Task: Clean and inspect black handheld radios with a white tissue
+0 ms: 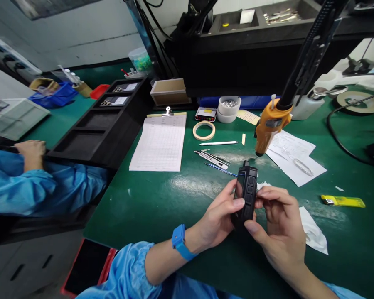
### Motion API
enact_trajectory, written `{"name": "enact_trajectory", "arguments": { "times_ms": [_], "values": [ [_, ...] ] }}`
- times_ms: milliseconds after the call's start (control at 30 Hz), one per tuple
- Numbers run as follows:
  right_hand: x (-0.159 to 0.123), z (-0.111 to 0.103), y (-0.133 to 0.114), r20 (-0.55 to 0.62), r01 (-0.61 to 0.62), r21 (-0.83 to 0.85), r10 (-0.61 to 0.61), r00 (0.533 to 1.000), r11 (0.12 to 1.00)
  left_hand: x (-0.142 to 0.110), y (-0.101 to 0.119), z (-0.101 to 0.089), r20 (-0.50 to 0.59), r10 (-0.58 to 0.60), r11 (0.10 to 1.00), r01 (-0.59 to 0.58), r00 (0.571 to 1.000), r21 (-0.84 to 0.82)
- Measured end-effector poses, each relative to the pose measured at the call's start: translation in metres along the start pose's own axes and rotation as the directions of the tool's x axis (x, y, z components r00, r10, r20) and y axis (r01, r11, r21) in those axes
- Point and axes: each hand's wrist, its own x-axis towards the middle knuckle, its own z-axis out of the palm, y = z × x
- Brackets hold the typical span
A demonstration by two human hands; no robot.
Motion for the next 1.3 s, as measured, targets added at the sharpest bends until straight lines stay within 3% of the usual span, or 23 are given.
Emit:
{"name": "enact_trajectory", "arguments": {
  "times_ms": [233,533,767,967,1300],
  "values": [
    [-0.004,-0.001,0.01,-0.047,-0.089,0.116,0.095,0.994,0.989,-0.003,0.001,-0.003,0.097,-0.001,0.998,-0.005,0.995,0.056],
    [-0.005,-0.002,0.003,0.087,-0.3,0.306,0.287,0.954,0.903,-0.005,0.003,0.002,0.105,0.006,0.995,-0.017,0.994,0.103],
    [0.0,-0.006,0.004,0.111,-0.329,0.272,0.31,0.944,0.904,-0.005,0.001,0.0,0.089,0.021,0.989,-0.034,0.996,0.147],
    [0.004,-0.002,0.002,0.052,-0.319,0.257,0.316,0.947,0.912,-0.002,-0.002,-0.003,0.096,0.049,0.968,-0.071,0.994,0.241],
    [0.01,-0.011,0.001,0.032,-0.289,0.18,0.288,0.957,0.94,0.001,-0.013,-0.011,0.151,-0.032,0.998,0.025,0.988,0.05]
  ]
}}
